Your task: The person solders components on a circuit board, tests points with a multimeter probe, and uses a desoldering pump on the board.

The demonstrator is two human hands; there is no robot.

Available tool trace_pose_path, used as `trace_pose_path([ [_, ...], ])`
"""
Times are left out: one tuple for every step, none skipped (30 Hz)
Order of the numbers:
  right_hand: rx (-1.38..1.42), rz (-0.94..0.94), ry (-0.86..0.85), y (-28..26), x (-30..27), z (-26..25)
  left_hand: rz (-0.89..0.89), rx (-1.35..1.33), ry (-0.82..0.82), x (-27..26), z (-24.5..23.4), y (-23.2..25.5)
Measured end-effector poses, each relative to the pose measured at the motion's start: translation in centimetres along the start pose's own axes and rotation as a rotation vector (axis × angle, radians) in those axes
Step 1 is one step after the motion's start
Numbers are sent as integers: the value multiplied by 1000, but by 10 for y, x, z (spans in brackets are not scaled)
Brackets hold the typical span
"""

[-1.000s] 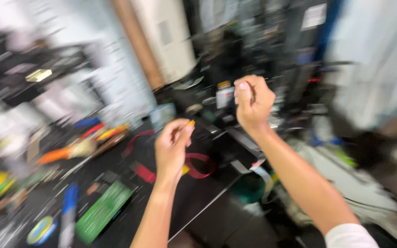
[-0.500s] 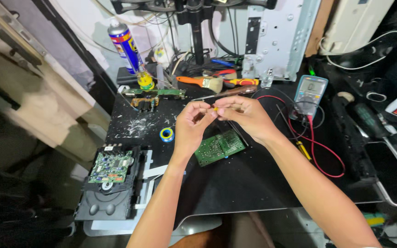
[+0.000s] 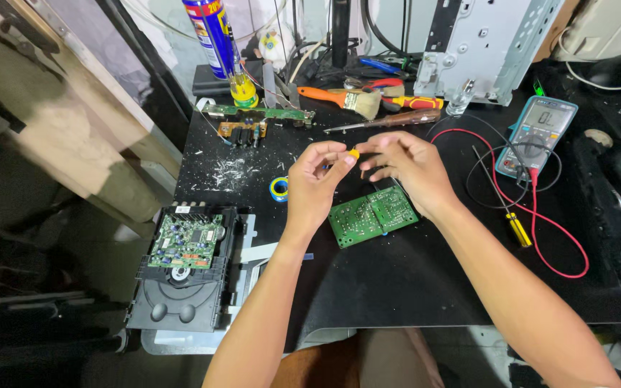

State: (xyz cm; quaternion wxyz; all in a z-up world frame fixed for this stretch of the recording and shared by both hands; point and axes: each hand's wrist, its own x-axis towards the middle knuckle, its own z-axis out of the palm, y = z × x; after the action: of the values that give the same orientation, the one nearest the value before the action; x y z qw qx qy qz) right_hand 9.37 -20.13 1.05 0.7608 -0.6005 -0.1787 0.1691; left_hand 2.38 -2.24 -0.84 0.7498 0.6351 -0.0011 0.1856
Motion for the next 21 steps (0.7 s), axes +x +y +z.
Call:
trace_pose_path([
  [-3, 5, 1, 2, -2, 1, -4, -4, 2, -1, 2, 0],
  [-78, -43, -46, 4, -4, 3, 6, -6, -10, -2, 2, 1],
  [-152, -91, -92, 6, -6, 5, 17, -8, -23, -4, 3, 2],
  [-151, -89, -96, 8, -8, 7, 15, -7, -19, -6, 3, 4],
  [-145, -99, -81, 9, -9, 8, 58, 89, -7, -8, 4, 6],
  [-139, -107, -66, 11, -11, 9, 100, 184, 4, -11, 4, 8],
  [-137, -103, -70, 13, -11, 8, 97, 185, 9, -13, 4, 11],
  [-120, -102, -48, 13, -9, 5, 109, 281, 9, -14, 4, 14],
  [-103, -101, -27, 14, -7, 2, 122, 378, 9, -16, 3, 18],
  [-103, -99, -30, 14, -4, -2, 120, 378, 13, -18, 0, 22],
  [-111, -111, 17, 13, -1, -7, 131, 533, -69, -20, -4, 27],
  [-119, -124, 64, 13, 0, -13, 143, 689, -152, -23, -7, 32],
  [-119, -123, 60, 12, 0, -20, 142, 689, -149, -26, -10, 36],
  [-304, -117, 96, 9, -1, -28, 190, 725, -228, -28, -11, 41],
  [-489, -110, 132, 8, -1, -35, 238, 760, -308, -30, -11, 45],
  [-490, -111, 134, 7, -3, -42, 239, 759, -310, -33, -9, 48],
  [-692, -95, 149, 6, -4, -48, 182, 777, -373, -36, -9, 51],
  [-894, -77, 165, 5, -5, -53, 126, 793, -438, -39, -7, 54],
  [-896, -78, 169, 5, -6, -57, 129, 791, -441, -40, -4, 54],
  [-938, -127, 161, 7, -5, -60, 152, 837, -468, -41, -1, 53],
  [-981, -177, 151, 7, -5, -62, 175, 884, -495, -41, 2, 51],
])
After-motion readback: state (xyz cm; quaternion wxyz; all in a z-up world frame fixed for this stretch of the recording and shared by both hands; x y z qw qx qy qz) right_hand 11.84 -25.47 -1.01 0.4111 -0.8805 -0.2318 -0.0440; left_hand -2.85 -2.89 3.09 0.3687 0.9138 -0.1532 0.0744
